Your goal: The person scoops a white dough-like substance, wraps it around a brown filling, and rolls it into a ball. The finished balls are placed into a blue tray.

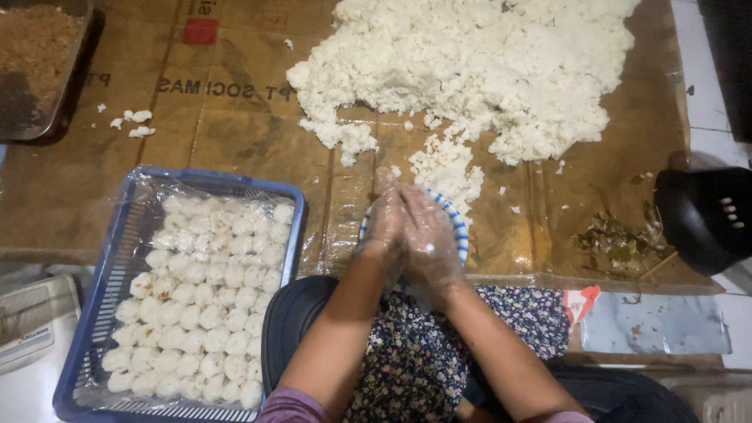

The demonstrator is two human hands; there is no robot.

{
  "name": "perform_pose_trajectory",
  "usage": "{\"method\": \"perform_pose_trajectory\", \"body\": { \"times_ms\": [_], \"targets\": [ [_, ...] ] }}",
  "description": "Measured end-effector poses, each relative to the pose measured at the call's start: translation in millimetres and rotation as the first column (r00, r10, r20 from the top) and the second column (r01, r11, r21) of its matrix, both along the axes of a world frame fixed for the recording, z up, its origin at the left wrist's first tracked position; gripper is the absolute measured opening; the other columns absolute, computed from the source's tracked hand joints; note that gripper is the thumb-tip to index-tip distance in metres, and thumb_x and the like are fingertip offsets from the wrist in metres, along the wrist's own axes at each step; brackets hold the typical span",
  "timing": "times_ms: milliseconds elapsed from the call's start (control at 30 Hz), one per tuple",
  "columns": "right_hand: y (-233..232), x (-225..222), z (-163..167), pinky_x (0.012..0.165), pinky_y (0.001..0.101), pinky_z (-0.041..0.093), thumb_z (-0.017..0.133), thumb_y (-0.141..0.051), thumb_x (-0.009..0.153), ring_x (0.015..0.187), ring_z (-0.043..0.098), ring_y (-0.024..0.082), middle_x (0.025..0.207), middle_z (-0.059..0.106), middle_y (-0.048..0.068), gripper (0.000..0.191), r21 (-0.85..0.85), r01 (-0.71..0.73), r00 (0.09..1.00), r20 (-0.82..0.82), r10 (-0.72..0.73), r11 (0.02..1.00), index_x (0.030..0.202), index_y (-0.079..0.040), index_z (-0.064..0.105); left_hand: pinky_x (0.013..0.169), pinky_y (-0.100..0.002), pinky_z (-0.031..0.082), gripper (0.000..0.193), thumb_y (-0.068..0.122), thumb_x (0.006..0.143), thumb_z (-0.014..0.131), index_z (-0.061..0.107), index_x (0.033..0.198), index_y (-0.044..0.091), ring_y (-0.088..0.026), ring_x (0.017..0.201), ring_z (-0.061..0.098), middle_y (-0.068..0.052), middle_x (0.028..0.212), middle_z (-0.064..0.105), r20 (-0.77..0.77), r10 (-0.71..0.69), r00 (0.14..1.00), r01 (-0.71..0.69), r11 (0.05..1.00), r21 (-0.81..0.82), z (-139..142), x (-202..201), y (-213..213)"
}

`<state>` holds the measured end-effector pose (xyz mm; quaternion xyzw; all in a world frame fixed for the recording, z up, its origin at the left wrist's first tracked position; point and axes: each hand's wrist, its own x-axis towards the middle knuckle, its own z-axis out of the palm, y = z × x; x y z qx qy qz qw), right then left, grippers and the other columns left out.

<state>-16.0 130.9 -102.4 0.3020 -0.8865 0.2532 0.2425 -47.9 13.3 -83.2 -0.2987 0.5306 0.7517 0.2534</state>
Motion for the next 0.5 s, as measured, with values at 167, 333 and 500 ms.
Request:
{"method": "perform_pose_trajectory", "body": {
  "times_ms": [167,333,500],
  "targets": [
    [-0.3,-13.0,-6.4,0.095,0.0505,0.049,0.056,-0.018,0.093,0.109,0.063,0.041,0.115,0.07,0.022,0.036,0.039,0.054,0.956,0.286,-0.063,0.998,0.121,0.001,0.069,0.103,-0.04,0.049,0.083,0.068,0.102,0.017,0.063,0.137,0.009,-0.03,0.116,0.067,-0.016,0.128,0.069,-0.076,-0.293,0.953,0.232,0.869,-0.437,-14.7,-8.7,5.1],
    [8.1,-30.2,-10.6,0.087,0.0389,0.056,0.049,-0.035,0.098,0.095,0.067,0.025,0.102,0.072,0.011,0.036,-0.216,0.393,0.635,0.766,-0.095,0.894,0.102,-0.01,0.074,0.102,-0.043,0.047,0.076,0.066,0.096,0.031,0.065,0.132,0.008,-0.036,0.116,0.064,-0.018,0.13,0.067,-0.079,-0.317,0.945,0.211,0.777,-0.593,-41.4,-9.9,8.5],
    [5.4,-32.8,4.9,0.082,0.0433,0.049,0.04,-0.038,0.117,0.085,0.057,0.033,0.097,0.061,0.028,0.055,-0.561,0.657,0.501,0.824,0.263,0.504,0.104,0.01,0.062,0.089,-0.048,0.055,0.071,0.061,0.098,0.041,0.075,0.116,0.0,-0.038,0.101,0.072,-0.024,0.107,0.076,-0.256,-0.203,0.945,0.092,0.917,-0.387,-40.4,-14.8,7.0]
  ]
}}
